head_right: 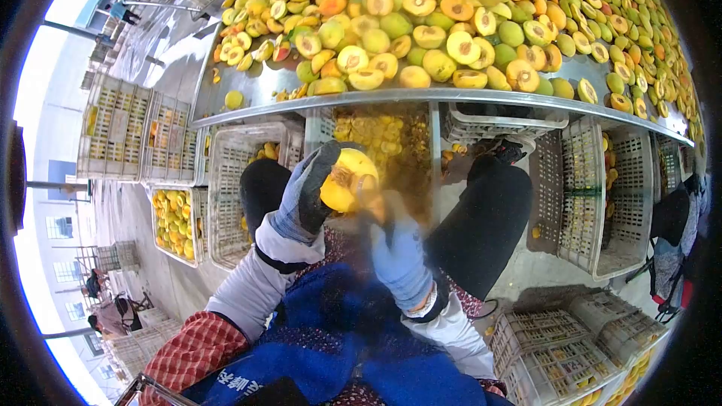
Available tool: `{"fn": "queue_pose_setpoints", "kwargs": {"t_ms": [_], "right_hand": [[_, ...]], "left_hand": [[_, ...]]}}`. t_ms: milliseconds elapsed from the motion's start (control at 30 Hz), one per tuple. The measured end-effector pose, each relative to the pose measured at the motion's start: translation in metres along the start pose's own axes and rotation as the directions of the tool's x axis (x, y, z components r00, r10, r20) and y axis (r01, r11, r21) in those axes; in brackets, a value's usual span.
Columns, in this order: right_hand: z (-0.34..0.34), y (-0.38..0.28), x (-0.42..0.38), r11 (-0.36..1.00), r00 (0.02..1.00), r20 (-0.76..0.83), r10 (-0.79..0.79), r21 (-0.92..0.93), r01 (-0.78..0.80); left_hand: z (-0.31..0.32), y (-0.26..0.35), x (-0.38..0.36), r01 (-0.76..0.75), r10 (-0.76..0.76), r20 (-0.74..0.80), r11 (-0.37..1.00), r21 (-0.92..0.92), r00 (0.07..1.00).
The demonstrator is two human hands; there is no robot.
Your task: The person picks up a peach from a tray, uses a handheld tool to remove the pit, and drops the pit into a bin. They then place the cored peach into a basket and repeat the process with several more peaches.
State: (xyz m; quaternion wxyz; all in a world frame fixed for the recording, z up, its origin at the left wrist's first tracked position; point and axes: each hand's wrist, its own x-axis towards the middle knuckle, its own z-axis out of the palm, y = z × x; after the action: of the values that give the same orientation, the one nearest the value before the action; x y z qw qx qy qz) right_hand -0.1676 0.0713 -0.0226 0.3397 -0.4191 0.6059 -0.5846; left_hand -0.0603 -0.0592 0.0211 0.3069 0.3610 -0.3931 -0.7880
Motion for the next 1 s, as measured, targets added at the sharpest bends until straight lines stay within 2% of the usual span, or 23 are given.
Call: {"fn": "queue_pose_setpoints", "kwargs": {"t_ms": [33,67,100,167,233,300,367,400,467,500,600,667,800,833,867,900,933,967,1000], "right_hand": [[-0.003,-0.012,0.005,1.000,1.000,0.009,0.004,0.000,-0.004],[-0.005,-0.022,0.009,0.994,0.997,0.071,-0.019,-0.106,0.026],[-0.006,-0.027,0.012,0.975,0.991,0.133,-0.035,-0.212,0.063],[-0.003,-0.029,0.011,0.968,0.989,0.133,-0.064,-0.235,0.094],[-0.003,-0.046,0.009,0.888,0.986,0.146,-0.079,-0.440,0.137],[0.000,-0.051,0.006,0.886,0.986,0.152,-0.064,-0.447,0.126],[0.000,-0.053,0.002,0.841,0.985,0.146,-0.090,-0.519,0.154],[-0.001,-0.053,0.001,0.840,0.985,0.146,-0.088,-0.521,0.153],[-0.001,-0.053,0.000,0.837,0.974,0.200,-0.105,-0.512,0.195],[-0.001,-0.050,-0.002,0.838,0.975,0.200,-0.100,-0.511,0.191],[0.004,-0.037,-0.011,0.882,0.975,0.218,-0.042,-0.451,0.139],[0.010,-0.031,-0.021,0.898,0.976,0.088,-0.200,-0.382,0.218],[0.012,-0.012,-0.032,0.926,0.971,0.058,-0.230,-0.294,0.237],[0.010,-0.001,-0.037,0.997,0.988,0.140,0.065,0.027,-0.070],[0.009,0.002,-0.038,0.865,0.902,0.304,0.307,0.305,-0.398],[0.009,0.002,-0.038,0.865,0.903,0.302,0.306,0.308,-0.396],[0.009,0.000,-0.038,0.885,0.936,0.232,0.263,0.328,-0.330],[0.010,-0.002,-0.039,0.903,0.962,0.162,0.218,0.342,-0.262],[0.012,-0.003,-0.039,0.901,0.962,0.163,0.221,0.343,-0.265]], "left_hand": [[-0.004,-0.006,-0.006,0.017,-0.011,0.035,0.982,-0.188,0.999],[-0.005,-0.009,-0.012,-0.154,0.149,0.057,0.983,0.101,0.987],[-0.006,-0.009,-0.016,-0.153,0.149,0.053,0.984,0.095,0.987],[-0.005,-0.007,-0.025,-0.264,0.262,0.054,0.900,0.347,0.964],[-0.009,-0.013,-0.029,-0.225,0.237,0.001,0.920,0.322,0.972],[-0.007,-0.012,-0.035,-0.182,0.206,-0.048,0.936,0.300,0.977],[0.005,-0.008,-0.043,-0.193,0.198,-0.069,0.979,0.071,0.978],[0.009,-0.007,-0.045,-0.192,0.197,-0.068,0.979,0.068,0.978],[0.014,-0.006,-0.049,-0.271,0.294,-0.082,0.939,0.211,0.952],[0.013,-0.008,-0.050,-0.267,0.289,-0.084,0.940,0.211,0.953],[0.011,-0.011,-0.052,-0.290,0.325,-0.065,0.905,0.312,0.943],[0.012,-0.009,-0.051,-0.365,0.400,0.069,0.737,0.569,0.914],[0.008,-0.017,-0.048,-0.363,0.381,0.089,0.747,0.558,0.920],[0.007,-0.013,-0.046,-0.417,0.388,0.187,0.683,0.600,0.903],[0.006,-0.009,-0.043,-0.475,0.385,0.286,0.613,0.632,0.878],[0.007,-0.006,-0.039,-0.476,0.383,0.289,0.611,0.632,0.877],[0.008,-0.005,-0.037,-0.333,0.238,0.254,0.823,0.460,0.938],[0.008,-0.002,-0.034,-0.145,0.079,0.252,0.956,0.254,0.964],[0.008,0.006,-0.031,-0.011,-0.079,0.243,0.937,0.348,0.967]]}}
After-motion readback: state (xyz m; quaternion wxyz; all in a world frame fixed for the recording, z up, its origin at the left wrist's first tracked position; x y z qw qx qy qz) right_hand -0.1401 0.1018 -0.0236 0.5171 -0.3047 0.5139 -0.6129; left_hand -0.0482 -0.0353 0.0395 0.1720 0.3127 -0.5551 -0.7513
